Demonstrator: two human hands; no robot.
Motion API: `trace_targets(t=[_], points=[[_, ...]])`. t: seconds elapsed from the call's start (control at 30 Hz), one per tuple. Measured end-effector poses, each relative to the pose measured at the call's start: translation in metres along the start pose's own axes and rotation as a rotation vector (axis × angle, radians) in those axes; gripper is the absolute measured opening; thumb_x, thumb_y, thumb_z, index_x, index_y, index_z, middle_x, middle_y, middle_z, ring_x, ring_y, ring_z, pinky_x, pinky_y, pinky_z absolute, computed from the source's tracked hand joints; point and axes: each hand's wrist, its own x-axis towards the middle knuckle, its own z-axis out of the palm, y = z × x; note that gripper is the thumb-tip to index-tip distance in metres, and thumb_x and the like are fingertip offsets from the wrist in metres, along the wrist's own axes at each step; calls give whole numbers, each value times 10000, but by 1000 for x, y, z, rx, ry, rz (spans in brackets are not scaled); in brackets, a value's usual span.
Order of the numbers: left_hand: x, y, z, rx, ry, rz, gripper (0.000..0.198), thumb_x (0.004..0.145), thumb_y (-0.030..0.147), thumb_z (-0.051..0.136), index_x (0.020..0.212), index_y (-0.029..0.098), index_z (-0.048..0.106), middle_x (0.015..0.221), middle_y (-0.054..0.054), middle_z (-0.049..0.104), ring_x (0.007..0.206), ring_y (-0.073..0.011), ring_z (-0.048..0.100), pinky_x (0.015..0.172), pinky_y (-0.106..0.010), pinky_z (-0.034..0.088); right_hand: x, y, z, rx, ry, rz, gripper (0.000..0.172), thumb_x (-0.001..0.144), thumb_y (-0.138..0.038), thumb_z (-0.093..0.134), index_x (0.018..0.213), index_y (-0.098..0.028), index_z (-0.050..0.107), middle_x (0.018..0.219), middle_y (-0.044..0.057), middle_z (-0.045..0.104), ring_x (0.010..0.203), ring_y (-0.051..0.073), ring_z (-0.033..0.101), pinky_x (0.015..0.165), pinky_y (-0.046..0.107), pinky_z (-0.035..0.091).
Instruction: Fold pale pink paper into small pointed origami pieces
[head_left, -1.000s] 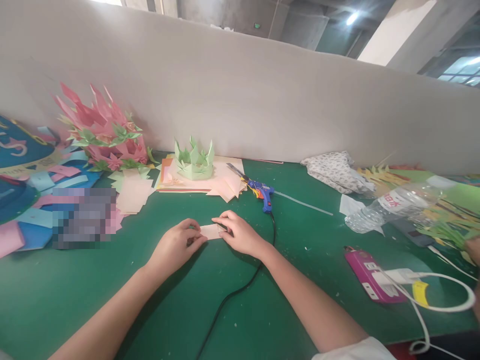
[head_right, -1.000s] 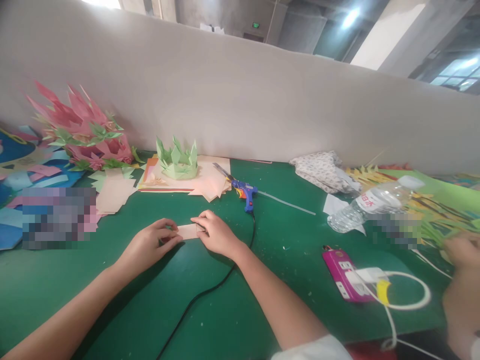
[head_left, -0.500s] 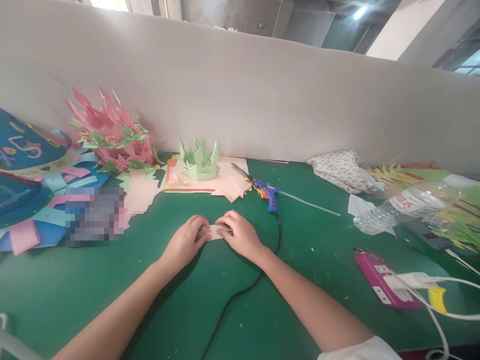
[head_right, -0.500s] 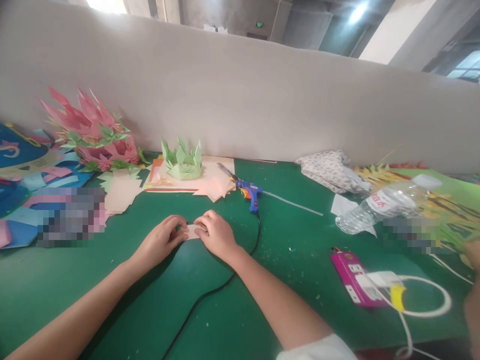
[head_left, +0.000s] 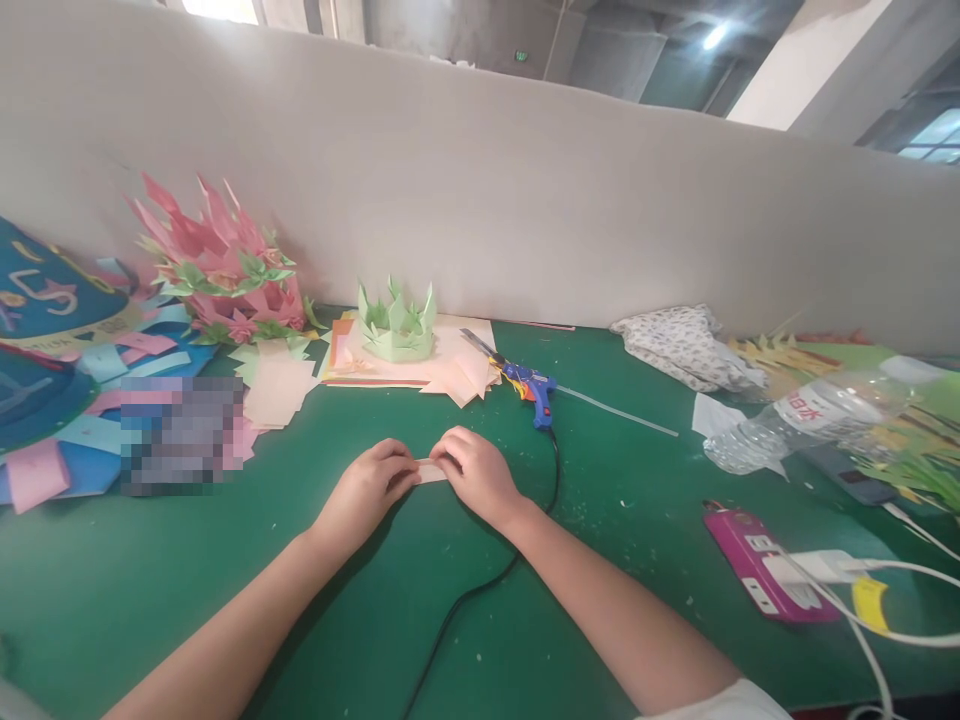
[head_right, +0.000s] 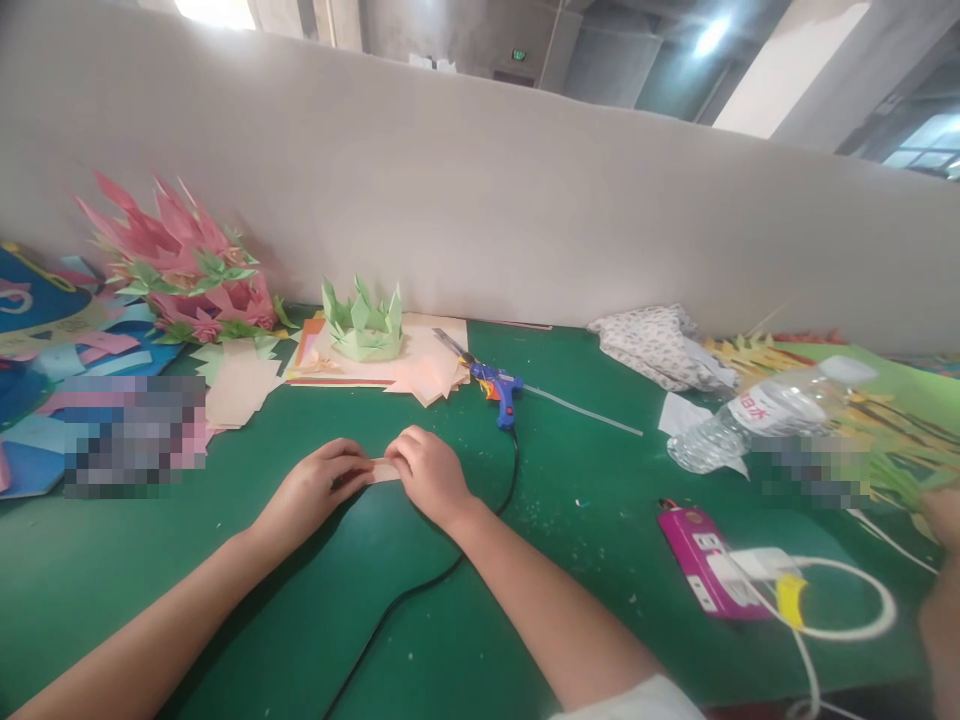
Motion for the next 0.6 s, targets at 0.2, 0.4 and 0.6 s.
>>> trace_targets(t=[0.2,0.4,0.6], points=[[-2,1,1,45,24,-8,118,844,210,473,775,180,564,796,-11,559,688,-136,521,614,-242,421,-6,0,-1,-159,-15,-129,176,882,-146,436,813,-180,594,833,37,576,755,145,510,645,242,357],[-1,1,3,68,35,19,157,860,212,459,792,179,596,835,-28,573,735,-142,541,667,-253,438,-10,-1,-1,-315,-16,-156,210,911,-217,417,861,-212,621,746,18,533,663,128,460,567,244,287],[-2,1,5,118,51,25,200,865,235,460,796,175,637,846,-43,583,745,-150,556,688,-266,453,-10,1,0,-341,-24,-208,227,906,-218,432,797,-205,630,714,12,505,661,122,438,548,245,258]])
